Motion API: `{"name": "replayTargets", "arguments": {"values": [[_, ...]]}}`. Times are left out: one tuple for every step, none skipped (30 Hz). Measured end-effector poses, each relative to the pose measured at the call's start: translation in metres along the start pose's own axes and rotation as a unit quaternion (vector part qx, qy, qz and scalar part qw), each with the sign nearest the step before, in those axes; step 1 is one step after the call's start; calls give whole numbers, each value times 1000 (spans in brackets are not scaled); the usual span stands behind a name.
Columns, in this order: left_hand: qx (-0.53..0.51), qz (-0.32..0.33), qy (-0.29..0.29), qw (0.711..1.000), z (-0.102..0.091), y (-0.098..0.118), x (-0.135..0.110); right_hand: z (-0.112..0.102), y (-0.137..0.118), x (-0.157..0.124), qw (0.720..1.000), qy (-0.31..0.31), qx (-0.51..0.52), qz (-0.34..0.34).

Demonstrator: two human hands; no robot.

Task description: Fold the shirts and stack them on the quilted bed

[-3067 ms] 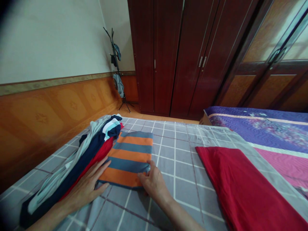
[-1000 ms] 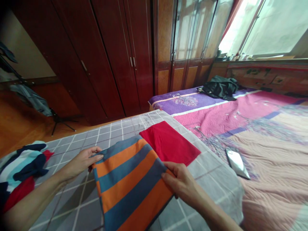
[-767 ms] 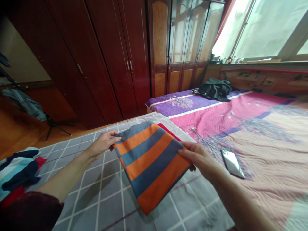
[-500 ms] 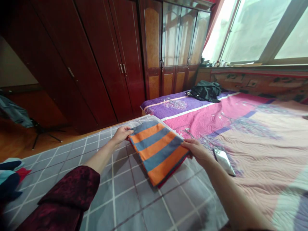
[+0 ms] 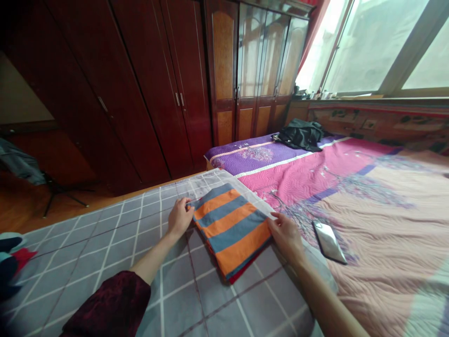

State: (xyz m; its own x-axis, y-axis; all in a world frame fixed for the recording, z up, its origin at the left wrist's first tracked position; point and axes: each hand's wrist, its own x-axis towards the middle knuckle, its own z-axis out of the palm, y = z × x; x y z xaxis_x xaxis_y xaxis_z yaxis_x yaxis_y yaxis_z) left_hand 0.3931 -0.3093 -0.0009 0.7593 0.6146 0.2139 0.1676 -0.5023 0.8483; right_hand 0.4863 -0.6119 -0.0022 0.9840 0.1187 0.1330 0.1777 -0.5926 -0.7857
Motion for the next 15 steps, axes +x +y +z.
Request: {"name": "replayTargets", "arguments": {"values": [[19,37,-4,999,1,8,-10,1,-1,-1,998,31,-46,-27],[42,83,-17,995,2,16,-22,3,-3,-3,992,56,-94,-65],[79,146,-41,985,3,23,-34,7,-7,-5,982,67,-139,-112],[115,201,-72,970,5,30,-46,12,-11,-6,969,61,-175,-163],[147,243,-107,953,6,35,-57,19,-17,-7,957,38,-198,-209],[173,266,-144,937,7,38,-67,26,-24,-7,948,5,-209,-241],[186,267,-183,928,9,40,-76,35,-31,-5,939,-32,-220,-263],[193,255,-221,921,10,41,-82,44,-38,-2,929,-64,-235,-278],[196,238,-252,917,10,40,-87,53,-46,2,919,-88,-254,-287],[197,221,-275,915,11,38,-90,62,-52,7,911,-104,-273,-292],[197,208,-290,913,11,36,-93,71,-58,12,904,-114,-289,-294],[197,200,-299,912,11,33,-94,80,-62,18,900,-120,-300,-293],[196,197,-302,912,12,31,-95,87,-65,24,898,-123,-307,-291],[196,195,-304,912,12,28,-95,94,-66,29,897,-123,-312,-286],[195,195,-305,912,13,26,-95,100,-67,33,896,-125,-320,-281]]}}
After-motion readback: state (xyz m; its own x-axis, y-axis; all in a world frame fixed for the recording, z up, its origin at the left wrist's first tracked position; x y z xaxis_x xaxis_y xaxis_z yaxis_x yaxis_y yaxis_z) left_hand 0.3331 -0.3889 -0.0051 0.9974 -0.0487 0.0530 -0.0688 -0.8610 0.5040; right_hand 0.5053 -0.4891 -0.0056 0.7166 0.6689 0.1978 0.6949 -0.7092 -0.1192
